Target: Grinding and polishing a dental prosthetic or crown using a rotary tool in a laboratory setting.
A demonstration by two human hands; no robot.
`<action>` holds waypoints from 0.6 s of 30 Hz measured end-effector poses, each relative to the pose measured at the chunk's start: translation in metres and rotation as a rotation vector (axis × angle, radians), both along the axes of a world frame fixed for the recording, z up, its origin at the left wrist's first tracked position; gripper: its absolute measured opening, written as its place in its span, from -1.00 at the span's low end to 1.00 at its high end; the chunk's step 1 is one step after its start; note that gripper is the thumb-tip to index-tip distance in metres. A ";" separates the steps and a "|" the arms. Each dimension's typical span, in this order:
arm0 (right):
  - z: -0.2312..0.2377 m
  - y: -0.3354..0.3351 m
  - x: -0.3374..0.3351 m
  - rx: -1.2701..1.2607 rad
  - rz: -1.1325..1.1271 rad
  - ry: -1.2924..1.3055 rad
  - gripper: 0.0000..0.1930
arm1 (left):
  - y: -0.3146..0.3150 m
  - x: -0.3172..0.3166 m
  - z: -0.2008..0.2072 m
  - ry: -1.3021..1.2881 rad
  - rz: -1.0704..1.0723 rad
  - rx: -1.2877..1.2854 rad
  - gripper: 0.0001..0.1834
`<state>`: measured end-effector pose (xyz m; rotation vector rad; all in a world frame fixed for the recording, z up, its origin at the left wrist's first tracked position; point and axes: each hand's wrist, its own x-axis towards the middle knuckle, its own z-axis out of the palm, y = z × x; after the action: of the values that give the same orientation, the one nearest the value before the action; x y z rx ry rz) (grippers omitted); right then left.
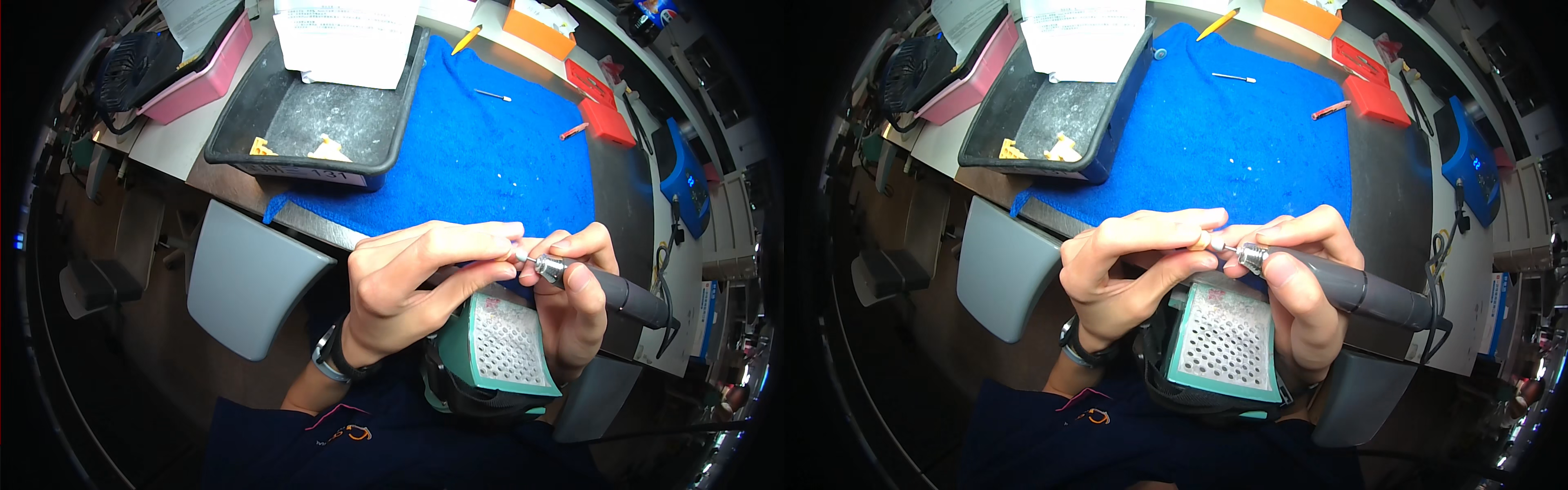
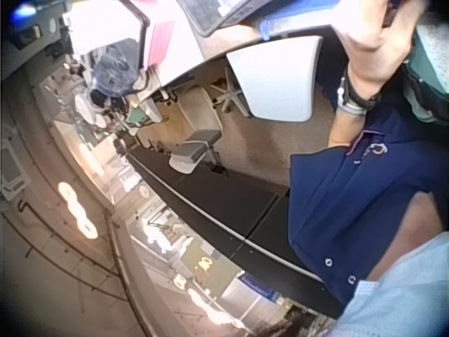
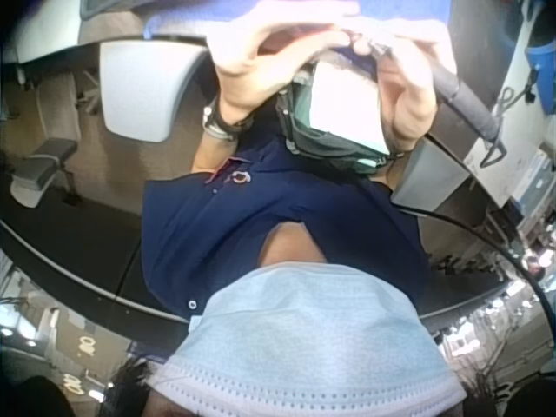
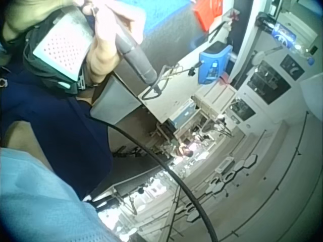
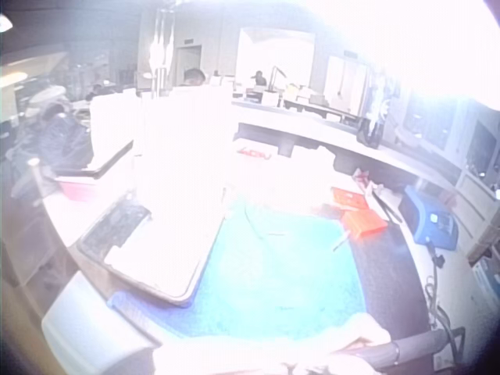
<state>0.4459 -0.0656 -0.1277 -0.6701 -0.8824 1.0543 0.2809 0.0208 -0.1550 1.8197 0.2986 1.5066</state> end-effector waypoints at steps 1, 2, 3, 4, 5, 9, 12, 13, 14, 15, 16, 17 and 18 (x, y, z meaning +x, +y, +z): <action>0.000 0.000 0.000 0.002 -0.002 0.000 -0.85 | 0.000 -0.001 0.002 0.020 0.011 -0.002 -0.66; -0.001 0.001 -0.001 0.005 -0.004 0.003 -0.85 | 0.000 -0.001 0.001 0.020 0.009 0.000 -0.66; -0.001 0.001 -0.002 0.010 -0.005 0.007 -0.84 | -0.001 -0.002 -0.001 0.026 0.007 -0.026 -0.66; -0.001 0.002 -0.002 0.013 -0.004 0.007 -0.84 | -0.002 -0.003 -0.001 0.032 0.005 -0.052 -0.65; -0.001 0.002 -0.003 0.003 -0.010 -0.001 -0.83 | -0.003 -0.004 0.001 0.032 0.006 -0.049 -0.65; 0.001 0.001 -0.001 -0.012 -0.039 -0.031 -0.82 | -0.006 -0.006 0.005 0.076 -0.034 -0.180 -0.62; -0.002 0.002 -0.002 0.030 -0.069 -0.008 -0.82 | -0.005 -0.011 0.004 0.049 -0.067 -0.211 -0.66; -0.001 0.001 -0.002 0.035 -0.066 -0.007 -0.82 | -0.004 -0.012 0.005 0.023 -0.080 -0.231 -0.70; 0.000 0.000 -0.002 0.025 -0.090 -0.019 -0.82 | -0.004 -0.010 0.005 -0.020 -0.094 -0.232 -0.72; 0.000 0.000 -0.003 0.014 -0.113 -0.024 -0.81 | -0.004 -0.011 0.005 -0.014 -0.087 -0.229 -0.72; -0.001 0.001 -0.003 0.010 -0.109 -0.043 -0.80 | -0.005 -0.013 0.006 -0.049 -0.103 -0.271 -0.73; -0.001 0.001 -0.003 0.012 -0.101 -0.036 -0.80 | -0.005 -0.014 0.007 -0.084 -0.118 -0.314 -0.73; 0.001 0.000 -0.002 0.006 -0.110 -0.069 -0.80 | -0.004 -0.015 0.008 -0.080 -0.114 -0.310 -0.73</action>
<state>0.4435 -0.0654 -0.1271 -0.7454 -0.8981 0.9339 0.2662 0.0163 -0.1474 1.5036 0.3619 1.3666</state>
